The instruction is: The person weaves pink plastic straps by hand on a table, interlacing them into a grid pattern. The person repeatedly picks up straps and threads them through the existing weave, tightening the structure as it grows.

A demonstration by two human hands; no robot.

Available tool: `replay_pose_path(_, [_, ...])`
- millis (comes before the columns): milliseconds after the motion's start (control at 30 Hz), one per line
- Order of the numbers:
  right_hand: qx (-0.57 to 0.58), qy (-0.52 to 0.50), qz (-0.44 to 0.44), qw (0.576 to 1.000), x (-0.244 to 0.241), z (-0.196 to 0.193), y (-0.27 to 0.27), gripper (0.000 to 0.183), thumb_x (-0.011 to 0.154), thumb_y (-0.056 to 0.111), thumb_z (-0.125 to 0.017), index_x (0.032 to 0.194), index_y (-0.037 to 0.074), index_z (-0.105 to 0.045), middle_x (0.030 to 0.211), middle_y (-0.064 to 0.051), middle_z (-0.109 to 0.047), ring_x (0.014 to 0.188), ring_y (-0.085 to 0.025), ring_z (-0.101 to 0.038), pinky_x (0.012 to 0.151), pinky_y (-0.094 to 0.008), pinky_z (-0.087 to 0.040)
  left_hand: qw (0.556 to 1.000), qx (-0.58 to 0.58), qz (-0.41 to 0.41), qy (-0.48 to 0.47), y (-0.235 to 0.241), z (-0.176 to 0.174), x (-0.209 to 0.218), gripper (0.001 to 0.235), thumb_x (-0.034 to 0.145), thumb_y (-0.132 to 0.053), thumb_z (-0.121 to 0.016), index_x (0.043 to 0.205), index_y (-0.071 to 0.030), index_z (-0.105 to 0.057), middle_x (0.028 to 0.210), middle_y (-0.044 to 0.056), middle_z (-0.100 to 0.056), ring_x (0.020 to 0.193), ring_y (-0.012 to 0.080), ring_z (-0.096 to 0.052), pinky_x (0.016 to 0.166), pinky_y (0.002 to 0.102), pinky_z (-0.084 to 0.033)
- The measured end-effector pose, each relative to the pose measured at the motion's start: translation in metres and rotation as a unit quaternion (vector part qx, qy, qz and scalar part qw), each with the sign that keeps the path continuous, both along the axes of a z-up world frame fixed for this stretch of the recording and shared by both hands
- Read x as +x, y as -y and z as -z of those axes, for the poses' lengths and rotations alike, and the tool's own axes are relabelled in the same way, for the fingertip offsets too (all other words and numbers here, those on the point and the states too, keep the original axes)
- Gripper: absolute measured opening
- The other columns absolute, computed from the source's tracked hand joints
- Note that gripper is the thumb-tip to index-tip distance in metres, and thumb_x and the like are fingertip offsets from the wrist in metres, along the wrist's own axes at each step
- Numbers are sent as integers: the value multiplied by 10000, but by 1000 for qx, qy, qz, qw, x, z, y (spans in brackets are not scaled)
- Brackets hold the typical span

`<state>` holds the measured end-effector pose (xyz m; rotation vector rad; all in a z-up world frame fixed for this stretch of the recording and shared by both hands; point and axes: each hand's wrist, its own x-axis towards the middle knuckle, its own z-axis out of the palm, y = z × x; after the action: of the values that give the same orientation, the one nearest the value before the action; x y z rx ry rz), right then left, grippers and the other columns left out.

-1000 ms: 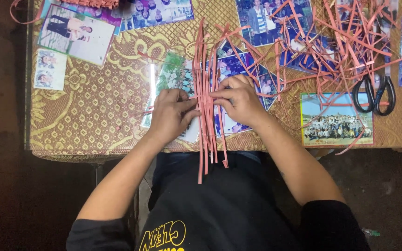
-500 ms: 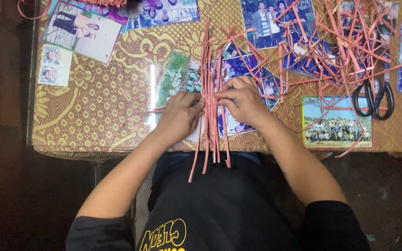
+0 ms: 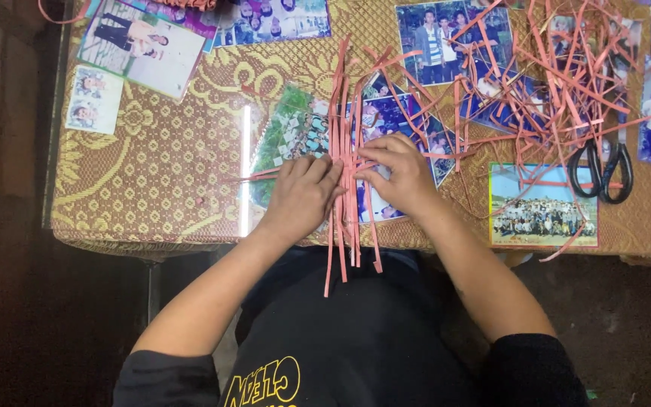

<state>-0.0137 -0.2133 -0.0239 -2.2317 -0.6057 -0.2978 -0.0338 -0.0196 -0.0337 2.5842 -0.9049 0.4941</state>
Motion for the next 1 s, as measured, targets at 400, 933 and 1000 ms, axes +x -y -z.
replay_pose_path(400, [-26, 39, 26, 999, -1, 5, 3, 313, 672, 281, -728, 929, 121, -647, 877, -61, -549, 925, -288, -494, 825, -398, -377, 998, -33, 36, -31, 6, -8, 2, 331, 820, -273, -527, 1035, -26, -583, 1119, 146, -538, 1072, 296, -472, 883, 388, -358])
replay_pose_path(933, [-98, -61, 5, 993, 5, 3, 8, 360, 671, 331, -702, 998, 195, -637, 1004, -53, -510, 1062, -283, -398, 890, -410, -270, 992, 11, 58, -111, 1, -8, 6, 513, 812, -444, -468, 1149, -60, -514, 1210, 130, -478, 1156, 292, -398, 932, 423, -318])
replay_pose_path(1000, [-101, -48, 5, 994, 4, 4, 7, 359, 676, 335, -699, 1001, 195, -637, 1003, -57, -511, 1060, -285, -400, 888, -407, -271, 992, 19, 56, -114, 1, -7, 5, 519, 822, -453, -443, 1162, -65, -502, 1214, 127, -471, 1163, 290, -391, 936, 424, -310])
